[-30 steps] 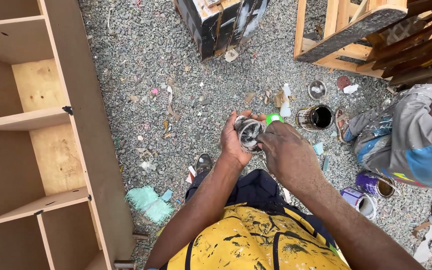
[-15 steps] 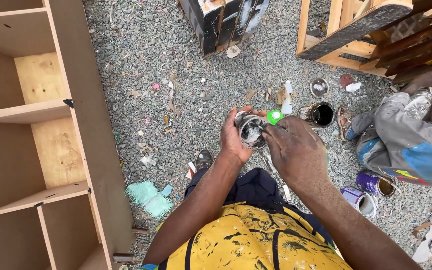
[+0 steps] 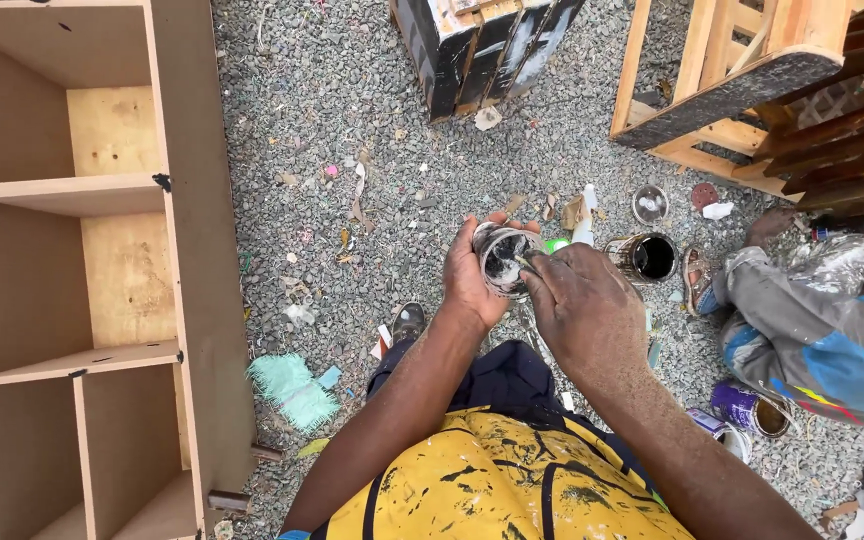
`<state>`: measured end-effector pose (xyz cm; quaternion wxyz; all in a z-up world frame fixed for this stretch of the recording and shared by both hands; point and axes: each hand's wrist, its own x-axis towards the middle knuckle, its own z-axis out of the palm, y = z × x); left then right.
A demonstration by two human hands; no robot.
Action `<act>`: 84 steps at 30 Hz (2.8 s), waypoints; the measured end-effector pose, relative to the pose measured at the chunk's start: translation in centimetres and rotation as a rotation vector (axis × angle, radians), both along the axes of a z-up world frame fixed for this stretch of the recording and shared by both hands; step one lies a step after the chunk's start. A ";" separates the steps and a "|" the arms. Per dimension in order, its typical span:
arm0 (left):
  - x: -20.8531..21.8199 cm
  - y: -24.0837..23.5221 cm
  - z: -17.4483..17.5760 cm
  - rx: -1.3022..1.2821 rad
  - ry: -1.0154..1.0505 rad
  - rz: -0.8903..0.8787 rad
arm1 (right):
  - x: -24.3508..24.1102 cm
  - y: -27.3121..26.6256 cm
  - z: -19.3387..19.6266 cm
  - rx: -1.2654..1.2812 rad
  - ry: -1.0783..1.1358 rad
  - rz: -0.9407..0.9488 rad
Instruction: The person uses a small stick to scoop a dark substance from a plastic cup and applies it to the edges and corners of a wooden cabinet. The person repeatedly dips the stick into the cup and fills the gaps in the woodwork.
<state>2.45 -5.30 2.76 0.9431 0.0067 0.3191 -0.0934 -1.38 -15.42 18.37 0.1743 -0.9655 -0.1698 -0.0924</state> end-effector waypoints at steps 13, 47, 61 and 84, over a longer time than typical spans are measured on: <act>-4.1 -1.3 2.8 0.113 -0.016 0.138 | -2.1 -2.2 0.3 -0.058 0.188 0.247; -35.9 16.3 1.8 0.327 0.091 0.578 | -24.1 15.8 -2.9 -0.201 -0.202 1.053; -48.2 21.9 6.0 0.181 -0.016 1.031 | -36.8 23.8 1.9 -0.508 -0.196 1.228; -41.4 21.4 -0.1 0.148 -0.033 1.266 | -31.5 26.1 2.3 -0.187 -0.087 1.491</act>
